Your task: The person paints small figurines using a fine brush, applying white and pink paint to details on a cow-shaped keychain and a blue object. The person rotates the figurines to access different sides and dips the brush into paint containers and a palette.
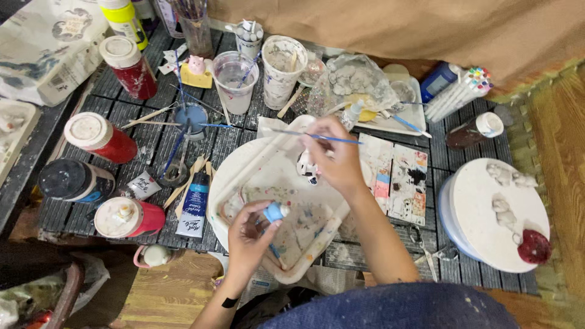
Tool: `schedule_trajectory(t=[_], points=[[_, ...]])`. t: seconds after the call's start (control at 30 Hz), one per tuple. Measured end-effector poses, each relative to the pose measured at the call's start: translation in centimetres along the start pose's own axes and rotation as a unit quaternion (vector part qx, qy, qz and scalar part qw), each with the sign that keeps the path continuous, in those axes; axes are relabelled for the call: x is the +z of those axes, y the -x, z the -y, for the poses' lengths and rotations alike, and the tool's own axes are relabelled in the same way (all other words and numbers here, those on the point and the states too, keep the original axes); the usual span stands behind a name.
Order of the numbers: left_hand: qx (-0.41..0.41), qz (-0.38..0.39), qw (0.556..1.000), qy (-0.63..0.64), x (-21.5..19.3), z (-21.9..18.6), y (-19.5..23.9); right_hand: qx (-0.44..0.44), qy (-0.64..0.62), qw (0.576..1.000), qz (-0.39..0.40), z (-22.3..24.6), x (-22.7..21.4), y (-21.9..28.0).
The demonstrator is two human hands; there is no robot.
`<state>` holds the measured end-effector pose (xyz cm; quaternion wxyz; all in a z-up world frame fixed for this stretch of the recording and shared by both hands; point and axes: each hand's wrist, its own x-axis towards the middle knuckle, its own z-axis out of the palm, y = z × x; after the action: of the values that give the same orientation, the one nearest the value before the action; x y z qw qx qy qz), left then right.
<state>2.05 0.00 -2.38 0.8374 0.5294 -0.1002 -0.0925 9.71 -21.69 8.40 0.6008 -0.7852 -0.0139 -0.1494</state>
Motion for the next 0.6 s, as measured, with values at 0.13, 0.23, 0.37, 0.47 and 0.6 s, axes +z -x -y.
schedule_trajectory(t=[0.13,0.23,0.37,0.47,0.6], points=[[-0.004,-0.007,1.0,0.02,-0.7,0.2,-0.1,-0.075,0.002,0.996,0.041,0.8,2.6,-2.2],[-0.031,-0.018,0.999,0.023,-1.2,0.5,0.3,-0.103,-0.023,0.989,0.107,1.0,6.7,-4.1],[0.008,-0.022,0.999,0.022,-1.2,1.0,0.5,-0.181,0.249,0.949,0.064,0.9,12.0,-6.4],[0.023,-0.025,0.999,0.04,-1.1,1.0,0.6,-0.195,0.296,0.934,0.048,-0.6,15.4,-8.7],[0.045,-0.02,0.997,0.061,-0.9,0.9,0.8,-0.185,0.352,0.916,0.061,-3.7,18.4,-11.9]])
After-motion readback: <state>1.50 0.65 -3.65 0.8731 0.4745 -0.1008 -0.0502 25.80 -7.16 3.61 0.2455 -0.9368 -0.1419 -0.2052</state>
